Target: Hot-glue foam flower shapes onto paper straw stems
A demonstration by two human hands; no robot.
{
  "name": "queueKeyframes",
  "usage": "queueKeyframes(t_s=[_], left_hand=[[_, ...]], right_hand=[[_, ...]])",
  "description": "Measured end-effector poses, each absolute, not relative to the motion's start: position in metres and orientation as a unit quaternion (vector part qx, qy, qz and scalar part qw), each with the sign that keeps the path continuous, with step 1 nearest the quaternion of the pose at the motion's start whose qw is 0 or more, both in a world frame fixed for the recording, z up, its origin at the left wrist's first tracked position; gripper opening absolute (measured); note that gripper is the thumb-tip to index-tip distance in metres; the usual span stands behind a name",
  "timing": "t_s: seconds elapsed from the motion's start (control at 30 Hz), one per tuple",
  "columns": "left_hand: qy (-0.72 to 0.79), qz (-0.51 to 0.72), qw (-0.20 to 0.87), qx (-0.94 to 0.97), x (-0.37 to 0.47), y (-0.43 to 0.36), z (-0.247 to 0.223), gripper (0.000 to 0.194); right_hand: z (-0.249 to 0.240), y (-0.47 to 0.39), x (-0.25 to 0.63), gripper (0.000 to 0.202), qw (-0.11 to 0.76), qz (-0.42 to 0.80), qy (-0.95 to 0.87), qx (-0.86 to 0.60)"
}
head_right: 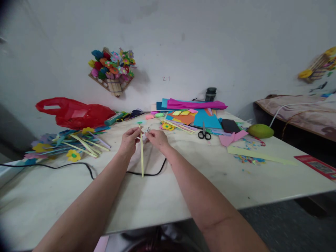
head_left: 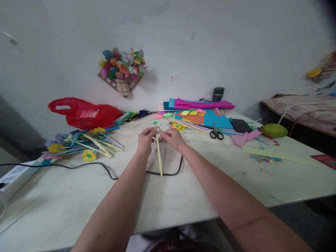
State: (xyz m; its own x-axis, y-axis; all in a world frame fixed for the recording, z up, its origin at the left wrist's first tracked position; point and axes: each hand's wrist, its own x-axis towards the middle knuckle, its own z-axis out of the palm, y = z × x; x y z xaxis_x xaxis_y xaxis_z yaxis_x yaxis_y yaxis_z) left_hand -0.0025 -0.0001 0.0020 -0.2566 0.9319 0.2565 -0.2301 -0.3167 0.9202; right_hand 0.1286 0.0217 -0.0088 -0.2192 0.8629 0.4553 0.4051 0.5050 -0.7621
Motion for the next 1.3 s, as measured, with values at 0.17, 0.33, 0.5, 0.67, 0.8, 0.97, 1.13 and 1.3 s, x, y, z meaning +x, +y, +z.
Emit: queueKeyframes(t_s=[0.17,0.33,0.5,0.67,0.8,0.97,1.13,1.3], left_hand=[[0.403,0.676,0.414,0.457,-0.001,0.000,0.002,0.027],[0.414,0.644,0.443,0.466,-0.001,-0.001,0.001,0.027],[0.404,0.613,0.458,0.501,-0.001,0.000,-0.001,0.029],[0.400,0.597,0.471,0.511,0.000,-0.001,-0.002,0.030],[0.399,0.589,0.472,0.520,0.000,0.001,-0.004,0.031],[0.400,0.585,0.466,0.529,0.001,0.001,-0.006,0.029],[0.414,0.599,0.444,0.522,0.003,-0.002,-0.002,0.028],[0.416,0.606,0.426,0.527,0.006,-0.005,0.001,0.026]], right_hand=[[-0.007,0.021,0.125,0.018,0.503,0.331,-0.683,-0.413],[-0.002,0.020,0.126,0.026,0.527,0.482,-0.584,-0.385],[-0.003,0.019,0.128,0.030,0.525,0.559,-0.557,-0.318],[-0.002,0.017,0.126,0.026,0.555,0.564,-0.520,-0.322],[-0.003,0.018,0.123,0.025,0.574,0.555,-0.499,-0.337],[-0.002,0.015,0.119,0.023,0.594,0.568,-0.455,-0.342],[-0.002,0.016,0.119,0.014,0.600,0.547,-0.458,-0.363],[-0.006,0.021,0.116,0.011,0.589,0.486,-0.500,-0.408]])
